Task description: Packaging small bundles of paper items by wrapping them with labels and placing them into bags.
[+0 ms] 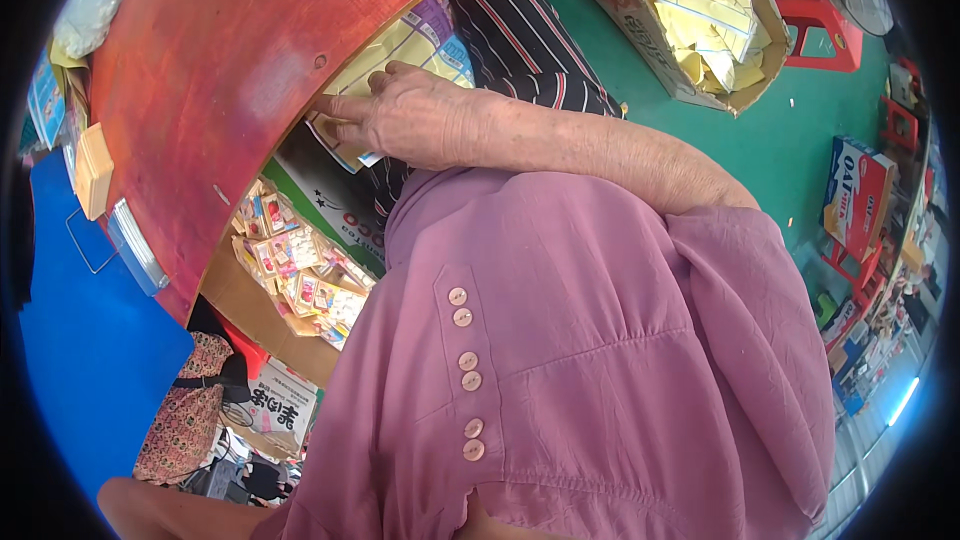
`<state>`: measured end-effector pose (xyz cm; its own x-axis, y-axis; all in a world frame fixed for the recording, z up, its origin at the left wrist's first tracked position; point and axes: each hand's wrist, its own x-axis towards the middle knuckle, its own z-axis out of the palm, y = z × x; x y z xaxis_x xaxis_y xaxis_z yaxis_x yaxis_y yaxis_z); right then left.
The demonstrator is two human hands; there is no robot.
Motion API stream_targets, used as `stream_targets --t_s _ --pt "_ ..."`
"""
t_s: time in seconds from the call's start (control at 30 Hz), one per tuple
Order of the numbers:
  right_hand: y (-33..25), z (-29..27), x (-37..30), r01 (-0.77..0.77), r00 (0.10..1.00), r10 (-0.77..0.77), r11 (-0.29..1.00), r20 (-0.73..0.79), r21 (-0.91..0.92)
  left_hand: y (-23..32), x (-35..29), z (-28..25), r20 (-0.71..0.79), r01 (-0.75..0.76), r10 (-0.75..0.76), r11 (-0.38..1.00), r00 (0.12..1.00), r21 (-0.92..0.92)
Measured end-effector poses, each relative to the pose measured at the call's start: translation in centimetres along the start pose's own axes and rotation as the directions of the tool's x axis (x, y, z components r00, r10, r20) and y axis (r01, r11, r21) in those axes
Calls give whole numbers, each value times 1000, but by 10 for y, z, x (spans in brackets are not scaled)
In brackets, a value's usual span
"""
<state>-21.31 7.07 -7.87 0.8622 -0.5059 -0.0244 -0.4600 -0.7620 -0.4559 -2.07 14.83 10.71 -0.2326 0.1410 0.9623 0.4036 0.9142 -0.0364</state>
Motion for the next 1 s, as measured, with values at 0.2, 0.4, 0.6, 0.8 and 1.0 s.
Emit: stream_targets --t_s 0.2,0.4,0.6,0.8,1.0 --pt "0 12 0 -18 1000 19 990 11 -143 19 -28 13 -149 94 -108 991 983 -97" --pt "9 21 -12 31 985 -41 998 170 57 36 -53 26 -281 173 -227 963 933 -206" --pt "18 24 -38 -14 1000 4 941 30 338 53 -68 39 -376 244 -358 916 855 -318" --pt "29 26 -70 -46 999 45 894 11 445 64 -74 53 -430 308 -485 854 761 -419" --pt "32 27 -89 -109 994 96 841 53 530 28 -55 63 -486 348 -567 811 665 -471"
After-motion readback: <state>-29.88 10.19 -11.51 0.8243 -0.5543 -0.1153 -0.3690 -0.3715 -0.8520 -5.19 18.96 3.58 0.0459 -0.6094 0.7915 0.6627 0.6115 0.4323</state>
